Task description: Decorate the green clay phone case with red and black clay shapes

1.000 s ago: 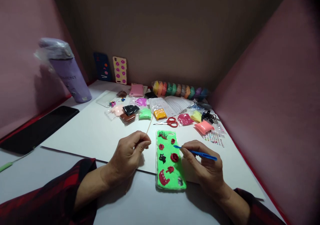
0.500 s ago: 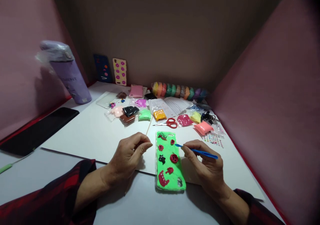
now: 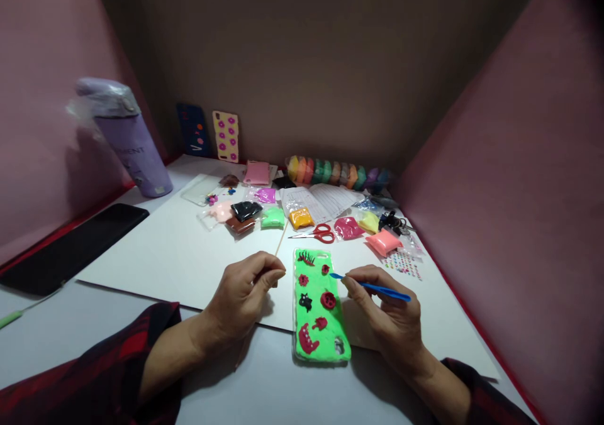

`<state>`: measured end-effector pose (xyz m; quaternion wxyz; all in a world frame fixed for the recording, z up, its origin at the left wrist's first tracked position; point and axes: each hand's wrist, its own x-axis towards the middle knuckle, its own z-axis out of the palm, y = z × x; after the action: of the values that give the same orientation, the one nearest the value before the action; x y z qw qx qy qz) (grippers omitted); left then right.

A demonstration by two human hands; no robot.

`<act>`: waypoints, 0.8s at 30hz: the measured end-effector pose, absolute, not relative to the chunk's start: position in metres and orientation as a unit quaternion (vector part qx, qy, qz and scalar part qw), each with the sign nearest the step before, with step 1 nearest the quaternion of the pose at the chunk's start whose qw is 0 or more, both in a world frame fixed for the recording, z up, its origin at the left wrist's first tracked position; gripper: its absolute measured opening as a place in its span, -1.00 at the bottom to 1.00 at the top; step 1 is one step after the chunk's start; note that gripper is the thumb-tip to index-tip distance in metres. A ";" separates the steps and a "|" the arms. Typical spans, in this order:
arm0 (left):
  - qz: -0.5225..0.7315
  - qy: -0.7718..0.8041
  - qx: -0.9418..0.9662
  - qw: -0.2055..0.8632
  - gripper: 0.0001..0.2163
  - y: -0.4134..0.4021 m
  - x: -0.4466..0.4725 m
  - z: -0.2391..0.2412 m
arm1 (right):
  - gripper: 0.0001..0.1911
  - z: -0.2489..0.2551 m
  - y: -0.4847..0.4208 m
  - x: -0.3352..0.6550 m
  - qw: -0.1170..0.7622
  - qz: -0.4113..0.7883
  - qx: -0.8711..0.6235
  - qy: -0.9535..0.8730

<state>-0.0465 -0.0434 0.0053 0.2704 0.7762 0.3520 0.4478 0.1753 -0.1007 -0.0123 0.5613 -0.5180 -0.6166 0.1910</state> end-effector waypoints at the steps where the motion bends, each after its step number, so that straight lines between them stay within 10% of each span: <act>1: 0.447 0.352 0.777 0.270 -0.87 -0.043 -0.046 0.006 | -0.96 -0.012 -0.101 0.175 0.561 0.191 -0.518 -0.617; 24: 0.423 0.347 0.784 0.292 -0.85 -0.043 -0.047 0.005 | -0.96 -0.012 -0.101 0.176 0.550 0.204 -0.519 -0.622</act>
<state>-0.0471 -0.0425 0.0054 0.2921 0.7843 0.3472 0.4230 0.1759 -0.1014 -0.0119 0.5497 -0.5192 -0.6218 0.2041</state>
